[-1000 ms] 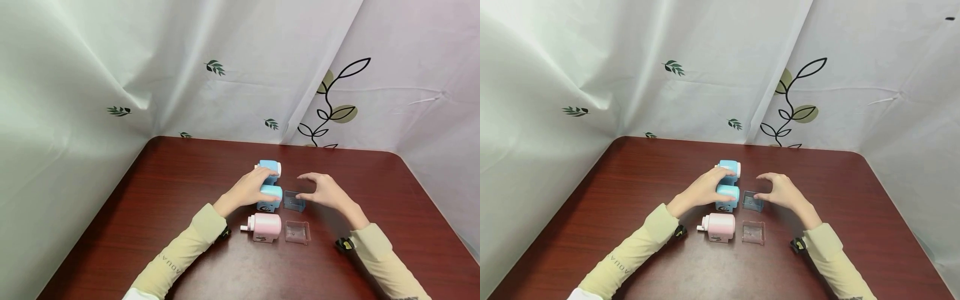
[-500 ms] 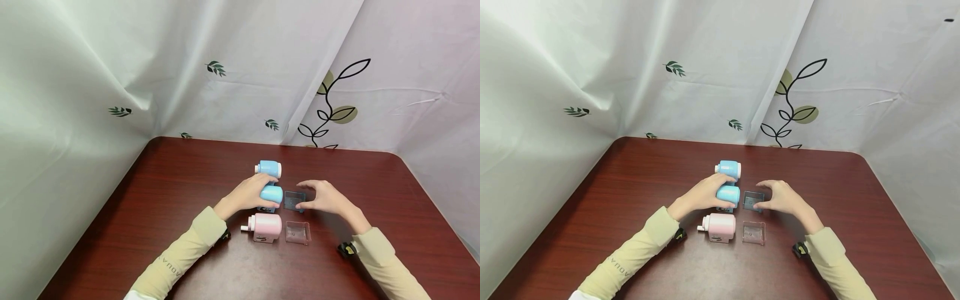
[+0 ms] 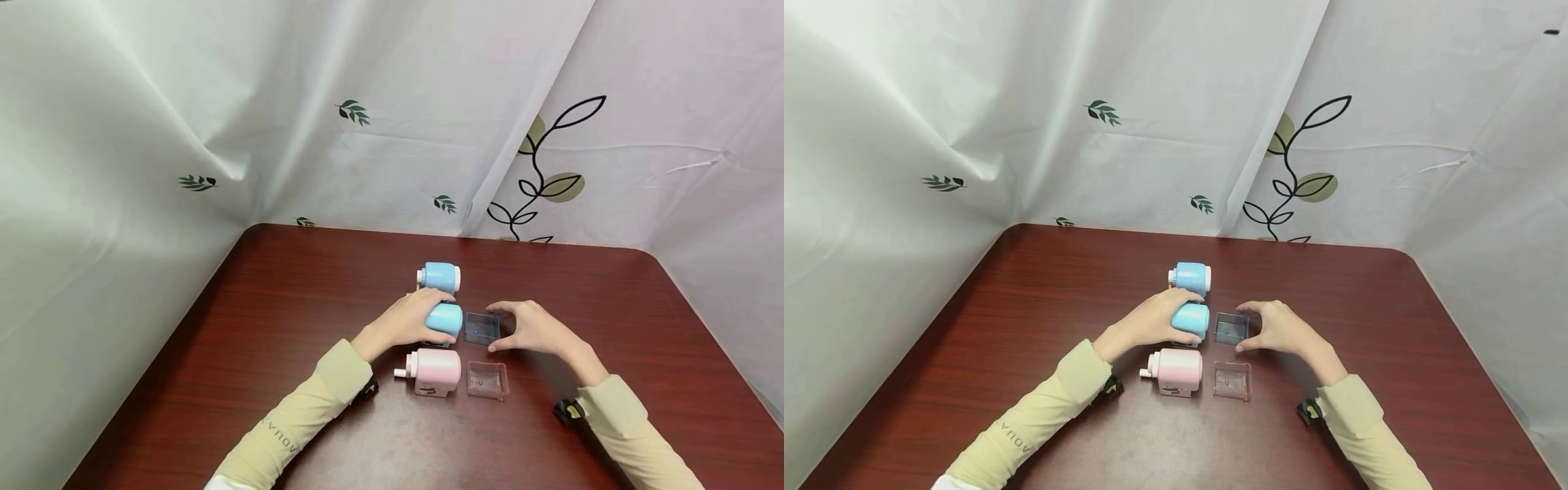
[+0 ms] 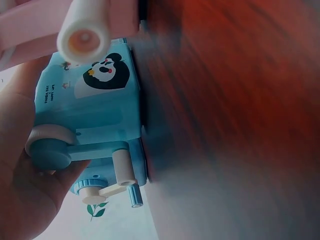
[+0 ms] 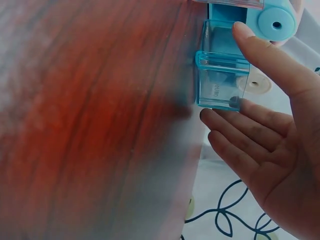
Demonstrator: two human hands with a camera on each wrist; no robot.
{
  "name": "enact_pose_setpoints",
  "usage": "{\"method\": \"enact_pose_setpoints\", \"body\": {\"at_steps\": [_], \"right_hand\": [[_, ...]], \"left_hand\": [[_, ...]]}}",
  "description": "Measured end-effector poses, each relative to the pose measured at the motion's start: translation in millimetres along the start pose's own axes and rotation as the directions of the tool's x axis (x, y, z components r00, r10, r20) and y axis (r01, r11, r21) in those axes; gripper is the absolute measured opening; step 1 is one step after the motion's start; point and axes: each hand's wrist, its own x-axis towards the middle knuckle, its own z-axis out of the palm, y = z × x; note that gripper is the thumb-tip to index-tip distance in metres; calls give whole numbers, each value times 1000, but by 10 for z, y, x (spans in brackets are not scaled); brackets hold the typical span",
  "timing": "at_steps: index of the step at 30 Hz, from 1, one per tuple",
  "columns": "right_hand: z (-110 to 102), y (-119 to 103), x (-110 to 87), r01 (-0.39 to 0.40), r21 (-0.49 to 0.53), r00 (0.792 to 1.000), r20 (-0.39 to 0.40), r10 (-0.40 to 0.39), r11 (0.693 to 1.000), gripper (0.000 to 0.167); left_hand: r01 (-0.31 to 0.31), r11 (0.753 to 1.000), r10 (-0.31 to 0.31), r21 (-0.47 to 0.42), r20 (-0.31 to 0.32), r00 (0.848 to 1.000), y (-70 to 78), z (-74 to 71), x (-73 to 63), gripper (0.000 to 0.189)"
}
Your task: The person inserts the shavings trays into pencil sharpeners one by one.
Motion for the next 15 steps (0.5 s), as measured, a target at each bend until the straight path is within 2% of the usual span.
{"method": "enact_pose_setpoints", "body": {"at_steps": [10,15], "right_hand": [[40,-5,-8,24,-3,1000,-2,-24,1000,63],[39,-14,3,17,-8,1000,-10,-17,1000,58]], "left_hand": [[-3,1000,3,-23,18,1000,-5,3,-11,62],[-6,1000,7,-7,21,1000,-14,1,1,59]]}}
